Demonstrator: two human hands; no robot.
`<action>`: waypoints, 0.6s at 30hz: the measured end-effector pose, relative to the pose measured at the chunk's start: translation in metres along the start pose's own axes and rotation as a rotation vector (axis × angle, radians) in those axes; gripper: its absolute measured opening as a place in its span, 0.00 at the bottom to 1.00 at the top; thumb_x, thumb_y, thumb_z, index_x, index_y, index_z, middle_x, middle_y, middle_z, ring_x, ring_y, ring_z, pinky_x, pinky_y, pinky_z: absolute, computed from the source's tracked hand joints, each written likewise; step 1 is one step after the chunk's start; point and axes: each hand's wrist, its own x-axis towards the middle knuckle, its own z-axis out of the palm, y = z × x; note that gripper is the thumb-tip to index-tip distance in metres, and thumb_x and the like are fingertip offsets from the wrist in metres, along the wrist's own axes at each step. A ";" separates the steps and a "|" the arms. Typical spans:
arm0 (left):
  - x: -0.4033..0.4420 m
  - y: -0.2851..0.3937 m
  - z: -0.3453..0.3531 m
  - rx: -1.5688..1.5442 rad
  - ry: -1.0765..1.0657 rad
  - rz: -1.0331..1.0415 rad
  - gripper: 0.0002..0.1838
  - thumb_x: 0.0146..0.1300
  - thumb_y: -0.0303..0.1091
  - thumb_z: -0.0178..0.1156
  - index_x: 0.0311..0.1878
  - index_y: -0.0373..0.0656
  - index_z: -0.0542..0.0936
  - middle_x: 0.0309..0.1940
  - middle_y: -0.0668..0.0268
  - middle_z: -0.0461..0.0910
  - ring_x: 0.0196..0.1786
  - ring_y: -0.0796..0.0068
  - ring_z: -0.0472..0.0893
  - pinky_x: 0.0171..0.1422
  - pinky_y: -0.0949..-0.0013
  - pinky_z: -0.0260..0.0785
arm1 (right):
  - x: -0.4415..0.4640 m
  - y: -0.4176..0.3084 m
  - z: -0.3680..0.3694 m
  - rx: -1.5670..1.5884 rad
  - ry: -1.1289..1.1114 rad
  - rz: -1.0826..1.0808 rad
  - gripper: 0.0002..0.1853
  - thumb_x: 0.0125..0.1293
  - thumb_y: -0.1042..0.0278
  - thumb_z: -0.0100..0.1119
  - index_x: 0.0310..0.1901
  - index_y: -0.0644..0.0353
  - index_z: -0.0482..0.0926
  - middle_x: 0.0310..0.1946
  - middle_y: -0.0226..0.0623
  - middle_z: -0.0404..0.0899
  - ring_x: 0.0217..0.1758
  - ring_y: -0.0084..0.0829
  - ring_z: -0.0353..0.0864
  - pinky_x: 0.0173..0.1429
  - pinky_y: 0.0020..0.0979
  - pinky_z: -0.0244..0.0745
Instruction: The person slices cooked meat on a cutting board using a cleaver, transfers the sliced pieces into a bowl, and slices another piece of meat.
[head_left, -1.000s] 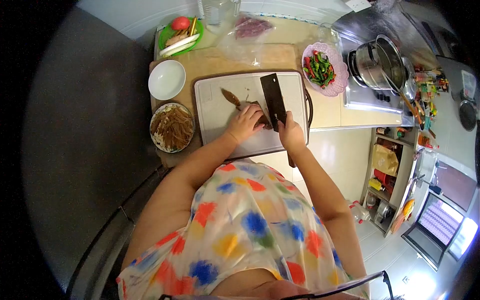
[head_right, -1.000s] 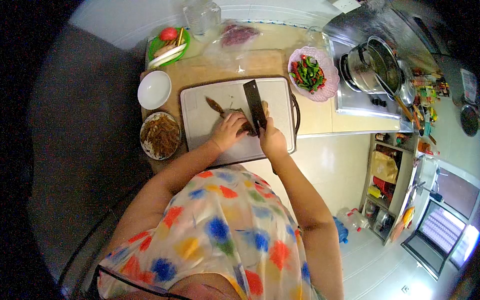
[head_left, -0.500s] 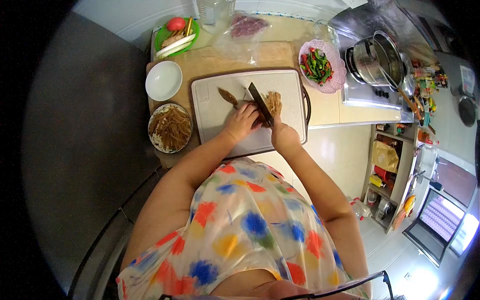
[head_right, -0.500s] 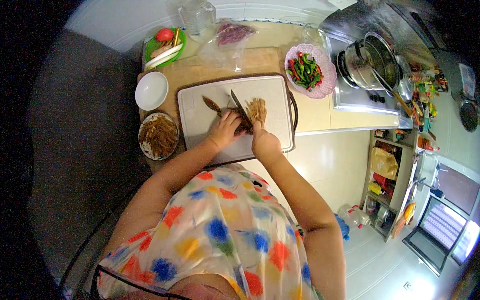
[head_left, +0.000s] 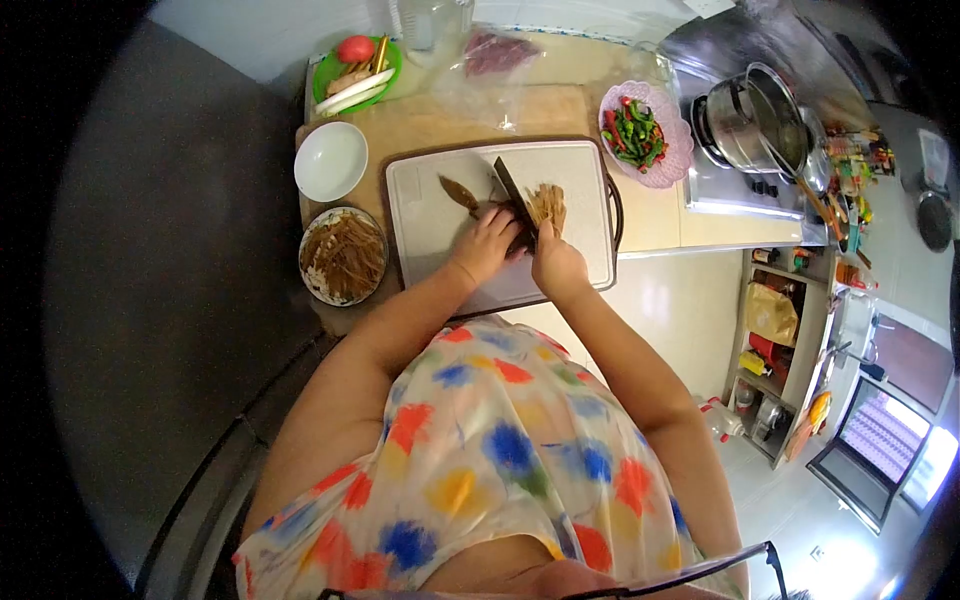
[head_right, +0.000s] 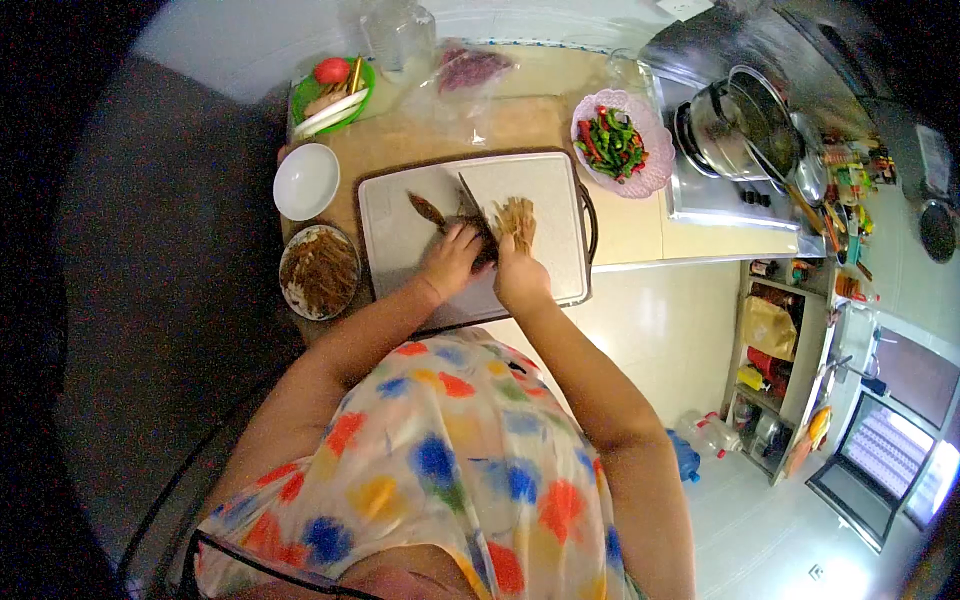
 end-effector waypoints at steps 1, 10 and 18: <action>0.001 0.003 -0.003 -0.011 -0.005 -0.015 0.21 0.52 0.44 0.66 0.46 0.42 0.77 0.52 0.61 0.71 0.59 0.58 0.68 0.60 0.60 0.69 | -0.003 0.003 0.002 0.024 0.035 -0.002 0.18 0.62 0.72 0.48 0.53 0.66 0.62 0.27 0.60 0.79 0.30 0.56 0.82 0.36 0.51 0.77; 0.007 -0.001 -0.002 -0.122 0.037 0.048 0.19 0.53 0.38 0.67 0.46 0.43 0.76 0.49 0.61 0.72 0.57 0.58 0.70 0.62 0.58 0.66 | -0.016 0.051 0.002 0.789 0.305 0.267 0.17 0.65 0.68 0.56 0.51 0.65 0.66 0.20 0.42 0.76 0.13 0.32 0.75 0.17 0.33 0.70; 0.006 0.001 -0.035 -0.300 0.152 -0.057 0.12 0.57 0.31 0.63 0.43 0.41 0.76 0.44 0.58 0.75 0.51 0.55 0.74 0.58 0.59 0.68 | -0.057 0.063 -0.031 0.796 0.421 0.125 0.09 0.67 0.71 0.57 0.44 0.63 0.70 0.27 0.35 0.75 0.17 0.23 0.73 0.22 0.31 0.72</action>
